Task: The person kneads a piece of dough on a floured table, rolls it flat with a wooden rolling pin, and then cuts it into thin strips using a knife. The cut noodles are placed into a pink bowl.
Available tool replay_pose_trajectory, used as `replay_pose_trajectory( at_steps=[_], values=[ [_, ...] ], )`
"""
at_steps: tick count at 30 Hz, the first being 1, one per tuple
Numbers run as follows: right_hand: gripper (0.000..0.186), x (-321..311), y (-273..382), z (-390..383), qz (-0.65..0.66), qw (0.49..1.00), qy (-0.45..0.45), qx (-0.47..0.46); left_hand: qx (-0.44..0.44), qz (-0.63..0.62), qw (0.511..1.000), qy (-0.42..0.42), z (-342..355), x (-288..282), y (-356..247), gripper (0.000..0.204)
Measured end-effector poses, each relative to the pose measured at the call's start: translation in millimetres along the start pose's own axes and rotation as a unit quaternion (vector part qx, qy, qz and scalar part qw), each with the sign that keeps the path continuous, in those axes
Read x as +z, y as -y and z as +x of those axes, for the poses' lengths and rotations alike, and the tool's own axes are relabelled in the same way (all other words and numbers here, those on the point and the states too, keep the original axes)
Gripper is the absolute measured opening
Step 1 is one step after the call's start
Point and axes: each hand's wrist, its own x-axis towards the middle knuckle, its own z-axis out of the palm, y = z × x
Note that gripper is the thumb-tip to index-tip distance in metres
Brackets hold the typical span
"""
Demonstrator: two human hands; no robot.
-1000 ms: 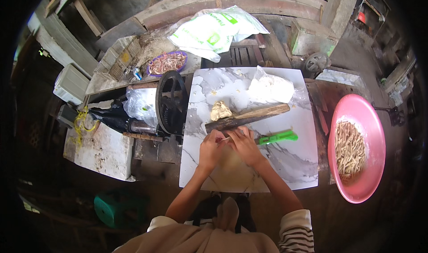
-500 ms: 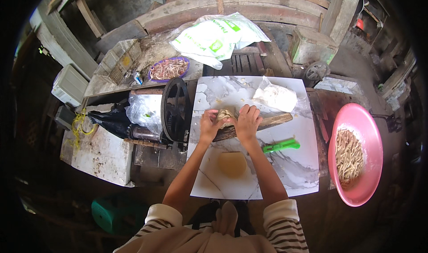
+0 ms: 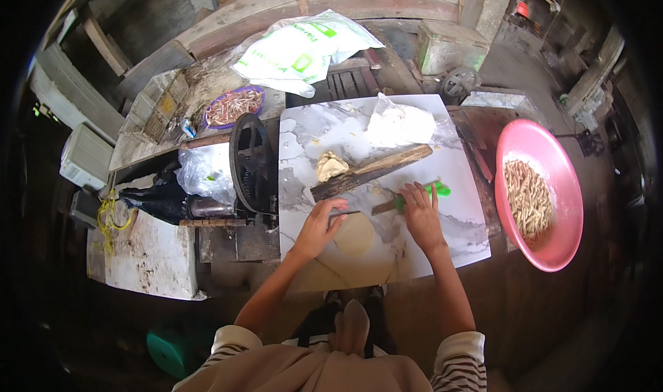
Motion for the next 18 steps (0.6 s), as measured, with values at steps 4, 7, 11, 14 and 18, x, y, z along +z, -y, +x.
replay_pose_trajectory(
  at_steps=[4, 7, 11, 14, 18],
  values=[
    [0.037, -1.1, -1.3, -10.1, -0.042, 0.999, 0.003, -0.014, 0.033, 0.017, 0.999, 0.016, -2.0, 7.8, 4.6, 0.034],
    [0.034, -3.3, -1.2, -13.5, -0.05, 0.998, 0.005, -0.022, 0.054, 0.011, 0.998, 0.034, -0.6, 10.6, 4.3, 0.041],
    [0.026, -6.2, 11.9, -14.7, -0.038, 0.999, 0.028, 0.023, 0.04, -0.017, 0.996, 0.072, 2.5, 11.2, 12.4, 0.04],
    [0.024, -10.4, 22.9, -15.0, -0.026, 0.997, 0.051, 0.052, 0.037, -0.037, 0.995, 0.08, 7.3, 11.6, 17.7, 0.034],
    [0.024, -20.3, 57.3, -18.8, -0.028, 0.994, 0.062, 0.084, 0.061, -0.044, 0.993, 0.096, 9.8, 12.6, 27.5, 0.026]
  ],
)
